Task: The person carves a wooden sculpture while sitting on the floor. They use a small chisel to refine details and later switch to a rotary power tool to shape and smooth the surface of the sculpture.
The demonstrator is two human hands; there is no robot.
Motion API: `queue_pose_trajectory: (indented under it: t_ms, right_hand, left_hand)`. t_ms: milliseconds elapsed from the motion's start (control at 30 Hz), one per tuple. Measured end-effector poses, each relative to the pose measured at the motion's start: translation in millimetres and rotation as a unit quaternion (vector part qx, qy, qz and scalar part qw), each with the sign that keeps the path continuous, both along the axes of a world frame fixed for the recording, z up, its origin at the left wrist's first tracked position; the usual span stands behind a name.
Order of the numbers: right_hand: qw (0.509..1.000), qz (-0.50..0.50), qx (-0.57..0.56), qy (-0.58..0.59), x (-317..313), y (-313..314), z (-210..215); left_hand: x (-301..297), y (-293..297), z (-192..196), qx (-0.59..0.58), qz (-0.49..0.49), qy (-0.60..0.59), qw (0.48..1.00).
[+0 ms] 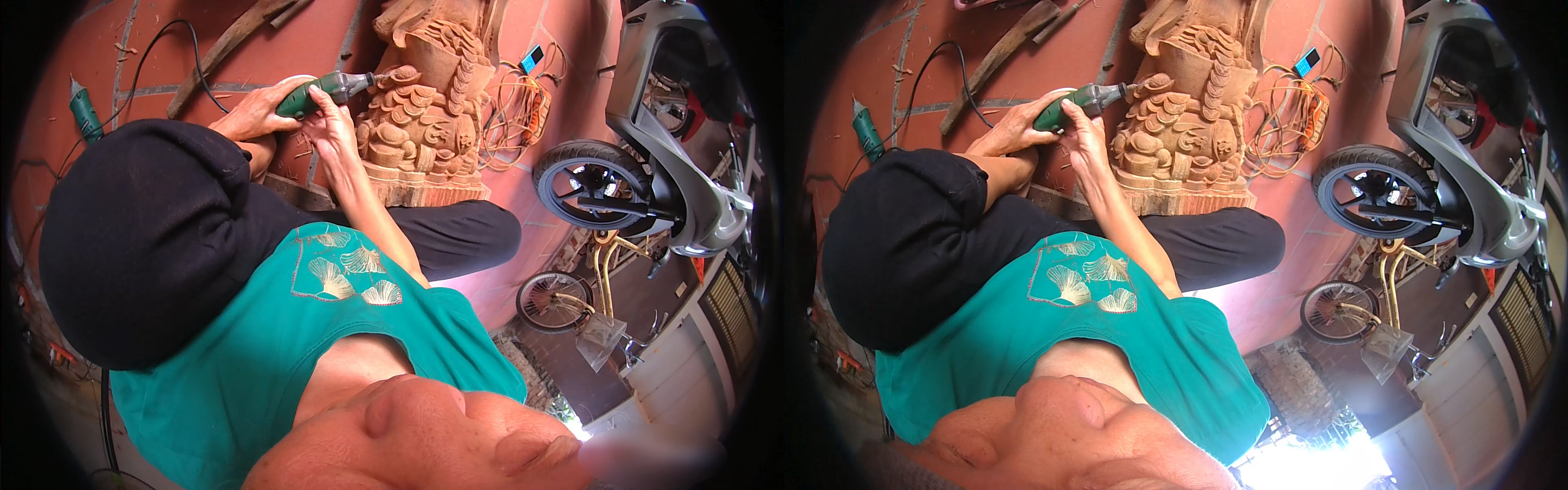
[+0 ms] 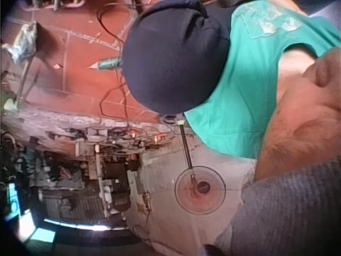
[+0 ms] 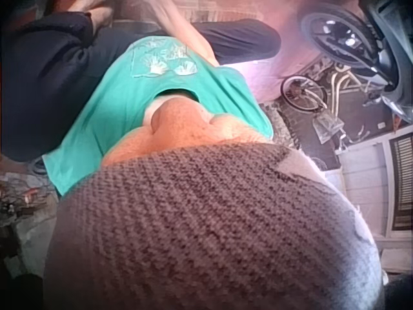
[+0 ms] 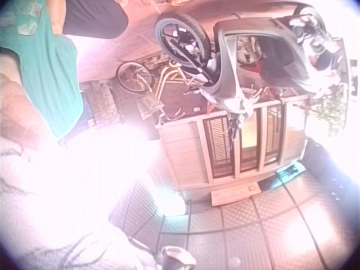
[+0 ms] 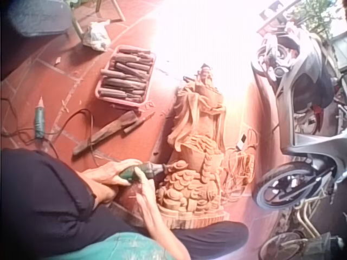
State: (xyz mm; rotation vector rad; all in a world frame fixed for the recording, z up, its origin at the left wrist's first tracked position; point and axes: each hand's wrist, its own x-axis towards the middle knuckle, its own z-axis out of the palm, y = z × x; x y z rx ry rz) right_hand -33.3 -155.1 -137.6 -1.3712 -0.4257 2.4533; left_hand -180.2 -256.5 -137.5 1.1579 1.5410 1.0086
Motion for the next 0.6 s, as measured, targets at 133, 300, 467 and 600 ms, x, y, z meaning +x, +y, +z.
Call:
queue_pose_trajectory:
  t_ms: [133, 300, 467, 600]
  right_hand:
    - [1.0, -0.018, 0.003, -0.003, 0.9, 4.2, 4.7]
    - [0.999, -0.025, 0.018, -0.013, 3.5, 12.1, 6.2]
    - [0.999, -0.033, 0.017, -0.039, 4.3, 14.5, 7.4]
    - [0.999, -0.022, 0.011, -0.029, 6.5, 12.5, 3.1]
  left_hand:
    - [-0.3, 6.1, -1.1, 0.034, -0.002, 0.031, 0.999]
    - [-0.7, 15.8, -2.0, 0.045, -0.009, 0.061, 0.997]
    - [-0.8, 20.6, -4.0, 0.038, -0.021, 0.073, 0.996]
    - [2.3, 15.0, -13.8, 0.06, -0.009, 0.078, 0.995]
